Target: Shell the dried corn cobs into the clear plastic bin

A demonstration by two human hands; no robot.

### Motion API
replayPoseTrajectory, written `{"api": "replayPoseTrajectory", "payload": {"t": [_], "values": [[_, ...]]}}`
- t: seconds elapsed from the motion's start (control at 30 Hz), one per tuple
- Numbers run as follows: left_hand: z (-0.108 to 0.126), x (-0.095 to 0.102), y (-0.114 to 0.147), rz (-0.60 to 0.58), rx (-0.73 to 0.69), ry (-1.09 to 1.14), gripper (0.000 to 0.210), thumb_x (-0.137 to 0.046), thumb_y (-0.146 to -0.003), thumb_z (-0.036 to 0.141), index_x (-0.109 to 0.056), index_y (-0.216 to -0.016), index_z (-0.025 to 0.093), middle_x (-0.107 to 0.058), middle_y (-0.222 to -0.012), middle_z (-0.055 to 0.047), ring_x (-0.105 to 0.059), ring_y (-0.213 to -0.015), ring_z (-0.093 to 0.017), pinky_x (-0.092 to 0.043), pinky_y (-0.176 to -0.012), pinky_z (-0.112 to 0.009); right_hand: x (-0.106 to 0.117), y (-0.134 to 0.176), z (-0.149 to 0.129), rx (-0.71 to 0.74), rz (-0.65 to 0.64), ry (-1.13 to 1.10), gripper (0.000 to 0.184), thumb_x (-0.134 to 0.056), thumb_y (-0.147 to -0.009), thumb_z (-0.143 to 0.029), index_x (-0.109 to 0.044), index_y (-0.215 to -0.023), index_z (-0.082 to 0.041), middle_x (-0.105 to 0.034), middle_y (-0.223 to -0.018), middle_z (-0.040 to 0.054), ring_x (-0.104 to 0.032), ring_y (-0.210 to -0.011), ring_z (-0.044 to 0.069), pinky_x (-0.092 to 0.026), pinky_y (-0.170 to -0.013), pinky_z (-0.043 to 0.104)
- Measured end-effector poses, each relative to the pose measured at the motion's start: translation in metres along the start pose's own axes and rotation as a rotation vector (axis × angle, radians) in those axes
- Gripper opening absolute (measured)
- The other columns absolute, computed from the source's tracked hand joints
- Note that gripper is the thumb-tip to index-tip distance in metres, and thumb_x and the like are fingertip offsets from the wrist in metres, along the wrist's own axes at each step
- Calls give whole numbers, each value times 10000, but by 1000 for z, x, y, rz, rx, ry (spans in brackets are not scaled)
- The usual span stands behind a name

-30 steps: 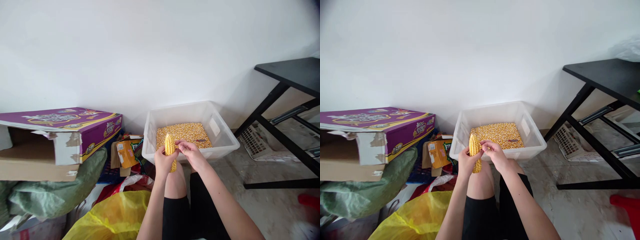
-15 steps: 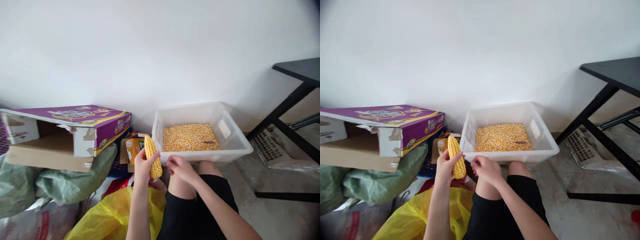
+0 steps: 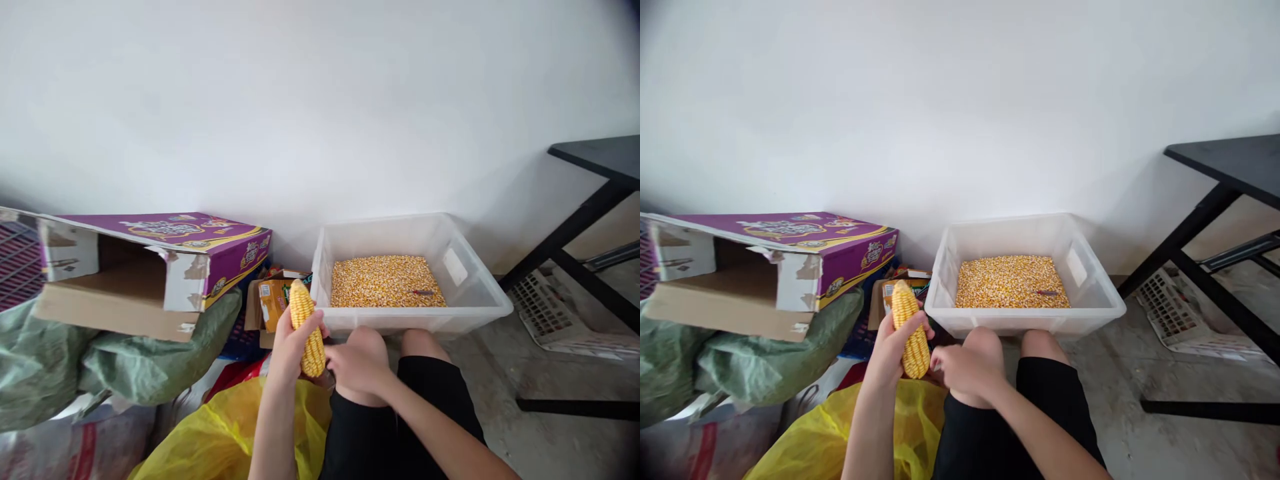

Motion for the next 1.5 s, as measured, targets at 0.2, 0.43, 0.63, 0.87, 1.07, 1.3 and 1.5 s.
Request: {"api": "replayPoseTrajectory", "payload": {"t": [0.2,0.43,0.63,0.87,1.07,1.3,1.5], "values": [[11,-60,-17,-32,-316,-944,215,-628,-768,375,-562,-864,194,-610,-700,0,-570,-634,-155,-345,-571,-246,163,54,2,117,591,-287,186,-540,-885,-267,-645,-1031,-221,-664,-1074,63,-620,-1008,193,-520,-805,320],[12,-110,-16,-91,-449,-1292,154,-553,-804,310,-559,-930,220,-657,-773,-20,-614,-654,-185,-262,-521,-260,195,61,-20,292,580,-96,311,-699,-777,-250,-710,-1088,-255,-671,-1097,64,-645,-963,200,-583,-728,307],[12,-112,-15,-82,-438,-1400,136,-526,-805,252,-548,-938,229,-666,-837,-14,-619,-680,-182,-276,-526,-266,187,60,-4,304,701,-72,221,-707,-792,-287,-748,-1008,-268,-701,-1103,51,-654,-1016,214,-599,-740,323],[8,-108,-13,-77,-391,-1436,120,-527,-800,246,-566,-912,224,-671,-819,-16,-627,-685,-189,-262,-513,-269,174,61,-9,465,865,74,167,-611,-848,-174,-746,-913,-249,-738,-979,31,-672,-938,201,-530,-892,400],[-10,-85,-13,-81,-305,-1445,174,-499,-854,342,-594,-944,228,-666,-765,-40,-626,-654,-198,-275,-523,-258,138,41,-10,378,845,88,194,-505,-855,-144,-676,-828,-232,-699,-909,68,-633,-924,218,-501,-860,399],[-17,-38,2,20,-402,-1511,322,-572,-805,236,-581,-1127,240,-677,-882,-35,-634,-774,-205,-384,-620,-279,124,12,4,183,717,-597,179,-602,-844,-347,-670,-806,-187,-708,-839,78,-661,-829,206,-522,-791,359],[-12,-27,8,-57,-662,-1665,372,-561,-817,182,-567,-1189,188,-652,-871,-47,-599,-800,-225,-434,-685,-342,99,-4,14,-14,329,-803,303,-737,-703,-434,-767,-858,-174,-732,-846,79,-669,-776,211,-537,-697,356]]}}
Point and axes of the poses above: each hand's wrist, its own y-axis away from the middle knuckle, its own x-axis out of the back of the hand, z = x × y, the point moved 6 cm from there along -y, towards the middle knuckle
